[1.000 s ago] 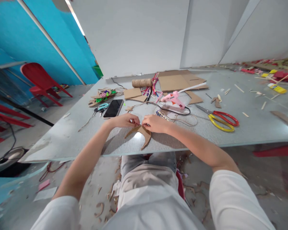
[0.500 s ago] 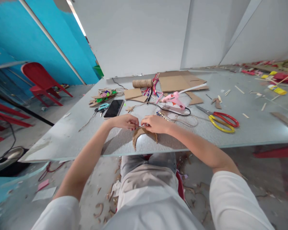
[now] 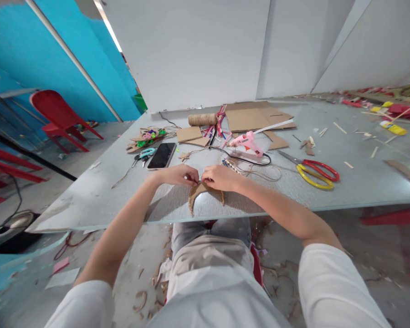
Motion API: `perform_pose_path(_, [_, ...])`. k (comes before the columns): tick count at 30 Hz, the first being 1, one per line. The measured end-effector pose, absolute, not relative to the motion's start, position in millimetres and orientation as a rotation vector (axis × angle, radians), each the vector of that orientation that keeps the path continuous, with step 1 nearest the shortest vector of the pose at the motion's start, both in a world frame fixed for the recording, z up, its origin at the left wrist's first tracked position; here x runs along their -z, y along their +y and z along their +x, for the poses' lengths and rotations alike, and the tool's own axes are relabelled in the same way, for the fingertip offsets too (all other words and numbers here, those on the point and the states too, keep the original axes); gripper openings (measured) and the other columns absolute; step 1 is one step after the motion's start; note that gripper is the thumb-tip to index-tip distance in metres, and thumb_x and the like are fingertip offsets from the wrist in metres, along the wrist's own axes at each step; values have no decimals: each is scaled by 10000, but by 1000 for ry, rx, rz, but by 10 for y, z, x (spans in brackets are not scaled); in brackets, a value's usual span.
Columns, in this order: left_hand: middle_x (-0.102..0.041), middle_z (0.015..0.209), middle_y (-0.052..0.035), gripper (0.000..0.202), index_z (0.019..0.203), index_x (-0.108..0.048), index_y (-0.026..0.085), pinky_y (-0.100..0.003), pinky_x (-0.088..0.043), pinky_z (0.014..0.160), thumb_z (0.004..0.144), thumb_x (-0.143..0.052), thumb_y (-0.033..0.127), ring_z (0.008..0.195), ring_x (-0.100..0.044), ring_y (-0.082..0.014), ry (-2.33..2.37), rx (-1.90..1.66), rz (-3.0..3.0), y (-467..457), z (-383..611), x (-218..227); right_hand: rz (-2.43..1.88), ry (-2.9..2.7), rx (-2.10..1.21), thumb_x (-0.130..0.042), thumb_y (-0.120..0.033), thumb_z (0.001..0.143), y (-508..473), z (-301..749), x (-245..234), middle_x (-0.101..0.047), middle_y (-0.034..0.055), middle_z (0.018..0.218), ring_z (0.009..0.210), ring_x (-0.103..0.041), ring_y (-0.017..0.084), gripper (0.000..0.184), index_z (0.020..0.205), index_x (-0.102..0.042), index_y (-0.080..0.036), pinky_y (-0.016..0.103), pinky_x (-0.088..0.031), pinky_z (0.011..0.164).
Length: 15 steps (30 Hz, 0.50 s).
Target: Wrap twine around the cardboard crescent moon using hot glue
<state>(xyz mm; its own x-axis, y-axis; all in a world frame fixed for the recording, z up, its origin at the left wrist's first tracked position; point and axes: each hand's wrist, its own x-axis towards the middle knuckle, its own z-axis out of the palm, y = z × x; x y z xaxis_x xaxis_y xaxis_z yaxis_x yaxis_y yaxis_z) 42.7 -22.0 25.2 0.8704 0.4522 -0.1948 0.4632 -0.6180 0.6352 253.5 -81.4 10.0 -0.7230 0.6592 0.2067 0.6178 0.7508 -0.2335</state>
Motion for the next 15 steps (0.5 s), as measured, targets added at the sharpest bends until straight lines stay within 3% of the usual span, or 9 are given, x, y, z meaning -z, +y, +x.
perform_pose_path(10, [-685,752,-18,142,827,-643,146,-212,-435,653,731,-605,243,709,-604,-134,653,3,2320,-209,429,-220,-1031,-2710,-193,-502,-135,862,-805,2549,-67,-680,69,963,819,-623,163,249,962,-727,-173,263,-425,743])
perform_pose_path(15, [-674,707,-10,154,834,-637,149,-203,-425,602,784,-524,241,636,-598,-118,633,28,2308,-206,425,-234,-1018,-2735,-152,-494,-141,862,-841,2542,-119,-671,64,938,787,-614,152,261,965,-729,-185,260,-414,722])
